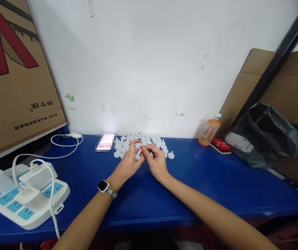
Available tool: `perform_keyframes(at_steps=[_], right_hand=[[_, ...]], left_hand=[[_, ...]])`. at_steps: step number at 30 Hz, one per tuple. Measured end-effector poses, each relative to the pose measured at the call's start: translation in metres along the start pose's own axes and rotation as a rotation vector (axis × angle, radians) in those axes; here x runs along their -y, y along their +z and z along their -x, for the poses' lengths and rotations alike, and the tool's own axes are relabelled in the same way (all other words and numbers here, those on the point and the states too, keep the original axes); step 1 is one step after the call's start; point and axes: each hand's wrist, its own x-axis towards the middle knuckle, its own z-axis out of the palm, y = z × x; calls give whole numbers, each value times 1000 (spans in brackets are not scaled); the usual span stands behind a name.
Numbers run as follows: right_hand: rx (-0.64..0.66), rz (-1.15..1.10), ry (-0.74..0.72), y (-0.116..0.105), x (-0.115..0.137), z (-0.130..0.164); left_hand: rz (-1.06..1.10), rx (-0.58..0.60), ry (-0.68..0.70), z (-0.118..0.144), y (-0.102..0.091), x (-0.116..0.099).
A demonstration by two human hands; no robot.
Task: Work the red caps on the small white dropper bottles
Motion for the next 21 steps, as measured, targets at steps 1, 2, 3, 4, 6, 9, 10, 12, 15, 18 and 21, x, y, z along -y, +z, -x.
perform_keyframes(at_steps=[1,2,3,4,6,9,10,12,15,18,21], right_hand=[[-17,-14,13,1,0,0],[-39,-36,31,2,0,-1],[-68,-65,54,3,0,-1],[-95,-97,79,4,0,-2],[-127,-152,129,7,0,-4],[-110,-177,140,8,1,-4],[-102,-172,128,7,2,-4],[-97,-162,110,6,4,-3],[-80,-159,106,6,6,-1],[-59,-146,99,7,6,2],[-56,-115,82,9,7,6]], left_hand=[[-10,-2,-4,0,0,0],[-17,0,-7,0,0,0],[-20,4,-6,0,1,-1],[-21,7,-3,0,2,-1],[-20,12,7,0,4,-2],[-22,11,9,0,5,-3],[-21,11,5,0,5,-3],[-22,9,0,0,4,-3],[-18,6,6,0,3,-1],[-3,18,9,0,4,1],[-8,5,-5,1,6,2]])
